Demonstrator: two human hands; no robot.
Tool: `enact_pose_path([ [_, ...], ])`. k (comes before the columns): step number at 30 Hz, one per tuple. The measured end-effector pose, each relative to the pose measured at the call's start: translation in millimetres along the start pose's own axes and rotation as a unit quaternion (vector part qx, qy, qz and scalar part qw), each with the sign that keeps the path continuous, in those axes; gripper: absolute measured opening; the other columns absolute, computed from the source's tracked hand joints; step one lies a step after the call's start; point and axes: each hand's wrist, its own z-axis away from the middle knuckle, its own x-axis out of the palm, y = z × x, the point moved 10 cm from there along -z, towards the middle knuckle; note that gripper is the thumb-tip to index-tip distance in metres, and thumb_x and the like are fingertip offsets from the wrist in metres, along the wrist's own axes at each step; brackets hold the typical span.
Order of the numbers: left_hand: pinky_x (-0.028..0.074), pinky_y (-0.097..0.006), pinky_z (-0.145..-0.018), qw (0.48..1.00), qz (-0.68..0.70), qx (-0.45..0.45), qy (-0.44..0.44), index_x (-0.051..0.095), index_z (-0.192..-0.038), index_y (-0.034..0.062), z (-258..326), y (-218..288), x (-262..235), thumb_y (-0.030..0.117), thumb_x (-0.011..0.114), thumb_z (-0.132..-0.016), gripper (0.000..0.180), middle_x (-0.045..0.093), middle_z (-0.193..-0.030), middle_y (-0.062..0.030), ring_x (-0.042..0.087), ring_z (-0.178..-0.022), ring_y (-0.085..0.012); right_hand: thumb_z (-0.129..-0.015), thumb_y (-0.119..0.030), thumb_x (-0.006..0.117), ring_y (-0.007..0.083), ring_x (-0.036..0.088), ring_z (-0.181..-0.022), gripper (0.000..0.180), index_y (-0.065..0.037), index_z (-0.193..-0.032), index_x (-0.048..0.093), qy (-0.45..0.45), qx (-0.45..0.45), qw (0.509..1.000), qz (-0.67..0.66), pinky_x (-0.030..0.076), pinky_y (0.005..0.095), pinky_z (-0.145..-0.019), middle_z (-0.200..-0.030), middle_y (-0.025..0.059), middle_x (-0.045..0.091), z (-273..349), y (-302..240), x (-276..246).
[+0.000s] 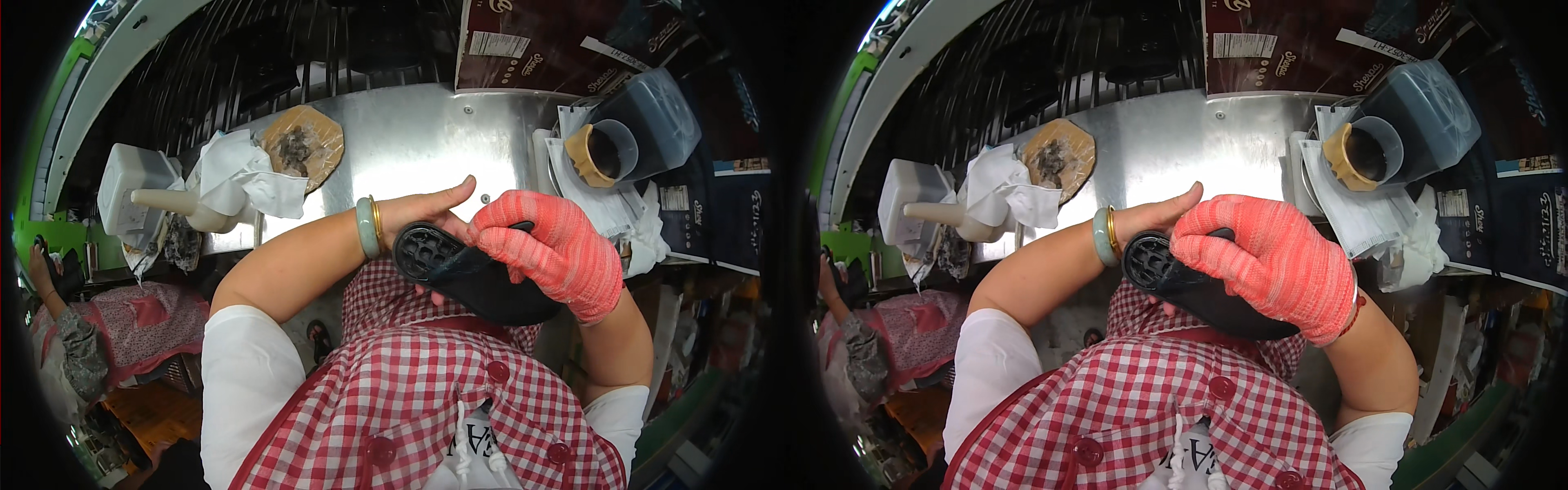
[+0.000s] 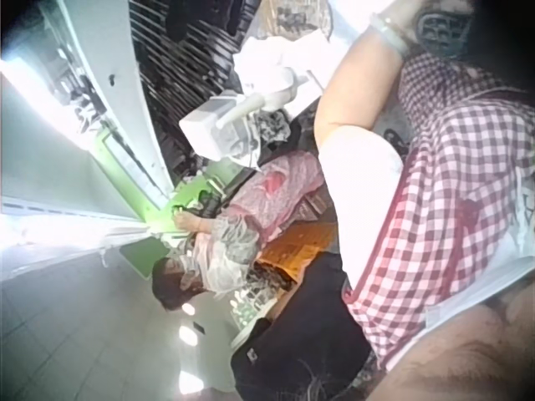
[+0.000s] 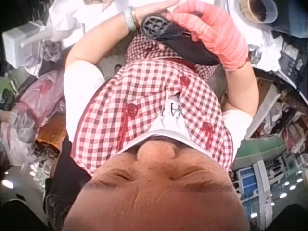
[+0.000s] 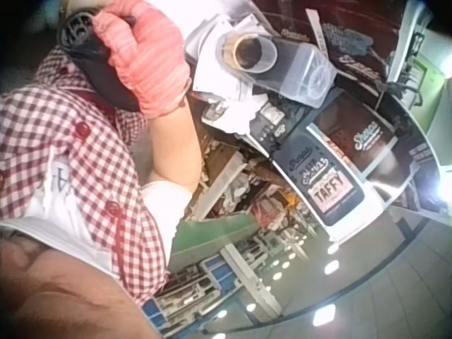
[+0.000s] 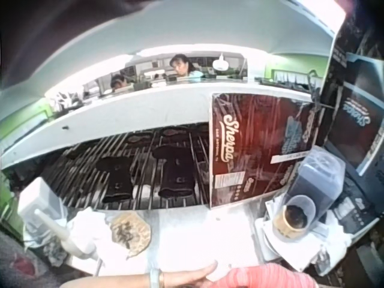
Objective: The person cleans the soles of black slippers using a blue brush and a dark liquid solution. They repeatedly dip the brush into a container and scrub the slipper soles, occasionally placing the slippers on a nearby conveyor belt. The person also handles a stack of white face masks and a cardboard box during the process.
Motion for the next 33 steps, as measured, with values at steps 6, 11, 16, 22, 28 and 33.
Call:
enact_pose_path([
  [6,0.058,-0.035,-0.053,1.000,0.008,-0.003,0.001,0.044,-0.128,-0.0025,-2,-5,-6,0.081,0.016,-0.076,0.103,0.060,-0.106,-0.0241,0.066,-0.073,-0.0379,-0.086,-0.022,0.059,0.0098,0.054,-0.057,0.022,-0.003,-0.096,0.063,-0.001,0.022,1.000,-0.019,0.044,0.0220,-0.052,-0.080,0.0045,0.061,7,10,-9],
  [11,0.057,-0.035,-0.052,1.000,0.015,0.005,0.023,0.045,-0.128,-0.0021,3,-4,-13,0.080,0.016,-0.077,0.100,0.060,-0.107,-0.0234,0.066,-0.072,-0.0379,-0.086,-0.016,0.060,0.0089,0.054,-0.059,0.016,-0.003,-0.095,0.063,0.021,0.000,0.999,-0.029,0.044,0.0215,-0.053,-0.080,0.0039,0.061,19,24,-20],
  [16,0.057,-0.036,-0.052,0.999,0.003,0.011,0.044,0.044,-0.129,-0.0014,4,-3,-23,0.077,0.016,-0.080,0.096,0.060,-0.107,-0.0241,0.066,-0.071,-0.0381,-0.086,-0.013,0.059,0.0082,0.054,-0.060,0.014,-0.002,-0.094,0.063,0.038,-0.021,0.999,-0.025,0.043,0.0213,-0.053,-0.082,0.0045,0.062,32,33,-29],
  [22,0.057,-0.041,-0.063,0.990,0.053,0.067,0.111,0.036,-0.133,-0.0009,18,10,-37,0.055,0.033,-0.091,0.070,0.057,-0.112,-0.0254,0.065,-0.081,-0.0376,-0.085,-0.012,0.060,0.0069,0.052,-0.059,0.014,-0.002,-0.095,0.064,0.141,-0.038,0.989,-0.033,0.041,0.0193,-0.054,-0.082,0.0034,0.061,57,32,-71],
  [28,0.040,-0.047,-0.098,0.859,-0.170,0.429,0.223,0.035,-0.135,0.0027,95,125,-21,0.015,0.053,-0.087,0.052,0.047,-0.129,-0.0182,0.050,-0.116,-0.0287,-0.089,-0.022,0.058,0.0031,0.053,-0.061,0.021,-0.005,-0.099,0.064,0.473,-0.181,0.860,-0.068,0.038,0.0165,-0.054,-0.087,-0.0004,0.064,122,-10,-162],
  [33,0.026,-0.061,-0.102,0.858,0.200,0.450,0.145,0.039,-0.132,0.0040,78,76,-51,0.042,0.040,-0.093,0.055,0.044,-0.133,-0.0160,0.037,-0.127,-0.0330,-0.086,-0.024,0.062,0.0077,0.053,-0.065,0.026,-0.003,-0.101,0.063,0.522,-0.110,0.845,0.009,0.045,0.0214,-0.061,-0.079,0.0018,0.061,114,11,-196],
])
